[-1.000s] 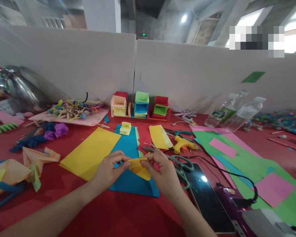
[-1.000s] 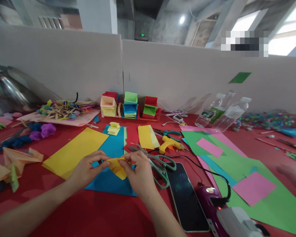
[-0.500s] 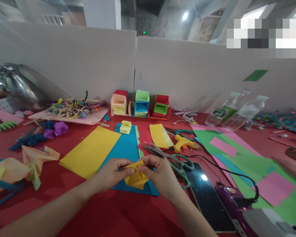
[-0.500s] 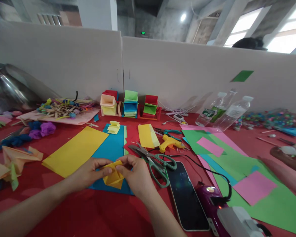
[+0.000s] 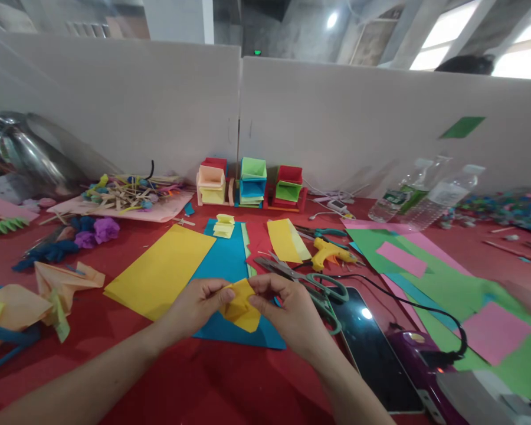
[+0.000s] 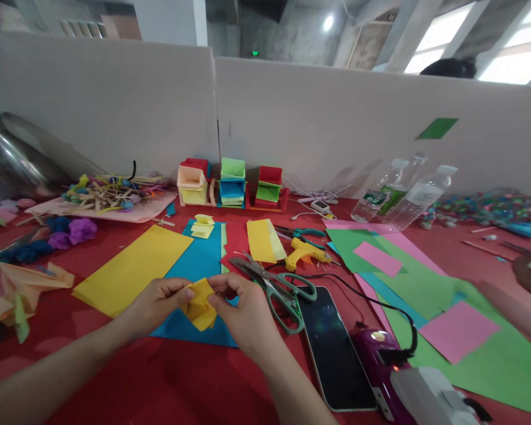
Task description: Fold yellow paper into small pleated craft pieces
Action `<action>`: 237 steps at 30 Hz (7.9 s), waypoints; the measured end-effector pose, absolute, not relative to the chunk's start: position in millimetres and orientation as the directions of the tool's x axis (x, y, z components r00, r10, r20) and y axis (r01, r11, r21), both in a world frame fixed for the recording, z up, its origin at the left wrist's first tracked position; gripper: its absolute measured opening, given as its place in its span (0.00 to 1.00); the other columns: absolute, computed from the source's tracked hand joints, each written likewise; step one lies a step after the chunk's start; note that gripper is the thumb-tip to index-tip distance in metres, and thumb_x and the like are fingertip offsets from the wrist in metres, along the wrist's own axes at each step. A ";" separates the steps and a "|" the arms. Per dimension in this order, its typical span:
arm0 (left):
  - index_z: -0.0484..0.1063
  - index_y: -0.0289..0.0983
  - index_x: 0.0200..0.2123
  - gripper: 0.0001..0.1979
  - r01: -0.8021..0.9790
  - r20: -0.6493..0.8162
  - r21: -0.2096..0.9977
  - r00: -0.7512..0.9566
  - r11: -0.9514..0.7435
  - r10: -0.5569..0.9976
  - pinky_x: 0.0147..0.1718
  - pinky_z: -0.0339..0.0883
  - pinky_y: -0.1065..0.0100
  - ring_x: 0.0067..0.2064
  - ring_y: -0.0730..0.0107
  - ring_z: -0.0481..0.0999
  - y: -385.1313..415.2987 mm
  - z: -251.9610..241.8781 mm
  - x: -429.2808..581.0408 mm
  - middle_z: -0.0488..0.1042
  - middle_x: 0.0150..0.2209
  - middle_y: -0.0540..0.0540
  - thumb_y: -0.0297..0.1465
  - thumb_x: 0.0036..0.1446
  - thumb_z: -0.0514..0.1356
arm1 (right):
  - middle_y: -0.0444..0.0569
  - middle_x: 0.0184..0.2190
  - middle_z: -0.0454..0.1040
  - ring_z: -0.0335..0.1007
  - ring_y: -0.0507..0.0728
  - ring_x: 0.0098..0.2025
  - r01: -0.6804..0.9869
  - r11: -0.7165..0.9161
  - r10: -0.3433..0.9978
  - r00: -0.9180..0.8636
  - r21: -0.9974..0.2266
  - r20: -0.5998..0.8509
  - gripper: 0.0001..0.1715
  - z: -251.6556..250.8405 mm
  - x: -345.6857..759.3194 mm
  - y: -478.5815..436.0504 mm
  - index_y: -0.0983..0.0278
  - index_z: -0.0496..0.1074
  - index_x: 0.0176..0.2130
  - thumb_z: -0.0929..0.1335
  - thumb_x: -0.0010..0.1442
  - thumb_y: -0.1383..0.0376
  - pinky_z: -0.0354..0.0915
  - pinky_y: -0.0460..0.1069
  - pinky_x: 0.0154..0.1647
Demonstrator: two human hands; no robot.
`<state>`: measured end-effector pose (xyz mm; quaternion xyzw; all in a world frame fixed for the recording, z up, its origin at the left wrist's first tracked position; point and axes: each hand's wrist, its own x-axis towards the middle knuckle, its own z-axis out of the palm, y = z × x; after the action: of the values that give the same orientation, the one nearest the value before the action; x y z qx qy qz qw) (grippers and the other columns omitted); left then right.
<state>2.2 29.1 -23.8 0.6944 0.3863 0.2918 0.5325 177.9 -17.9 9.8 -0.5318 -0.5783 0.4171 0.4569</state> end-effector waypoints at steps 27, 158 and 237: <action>0.64 0.34 0.22 0.20 0.269 0.112 0.932 0.420 -0.241 0.901 0.22 0.51 0.75 0.24 0.76 0.55 17.3 -22.5 5.1 0.56 0.21 0.54 0.42 0.58 0.48 | 0.39 0.17 0.64 0.56 0.48 0.21 0.169 -0.094 0.991 -0.079 -0.981 -0.109 0.09 4.6 172.0 -15.6 0.65 0.67 0.19 0.70 0.44 0.64 0.54 0.44 0.24; 0.74 0.38 0.27 0.08 0.210 -0.130 0.977 0.455 0.036 0.881 0.28 0.61 0.76 0.28 0.76 0.70 40.9 1.2 -15.6 0.74 0.26 0.53 0.37 0.48 0.62 | 0.38 0.17 0.60 0.51 0.47 0.20 0.246 -0.139 0.989 -0.015 -0.959 -0.147 0.13 9.4 190.9 -11.9 0.64 0.66 0.19 0.70 0.47 0.60 0.49 0.44 0.20; 0.73 0.36 0.33 0.09 -0.067 0.312 0.950 0.300 -0.306 0.901 0.33 0.63 0.70 0.33 0.70 0.69 36.6 -0.2 -12.6 0.71 0.31 0.47 0.35 0.50 0.61 | 0.42 0.22 0.60 0.56 0.51 0.27 0.494 0.078 0.996 -0.081 -0.866 0.044 0.17 14.8 193.8 -12.2 0.63 0.62 0.20 0.68 0.51 0.57 0.55 0.45 0.27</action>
<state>-12.6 36.6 -0.2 0.6401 0.3260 0.4935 0.4904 193.8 -12.2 14.8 -0.5787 -0.6435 0.3552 0.3534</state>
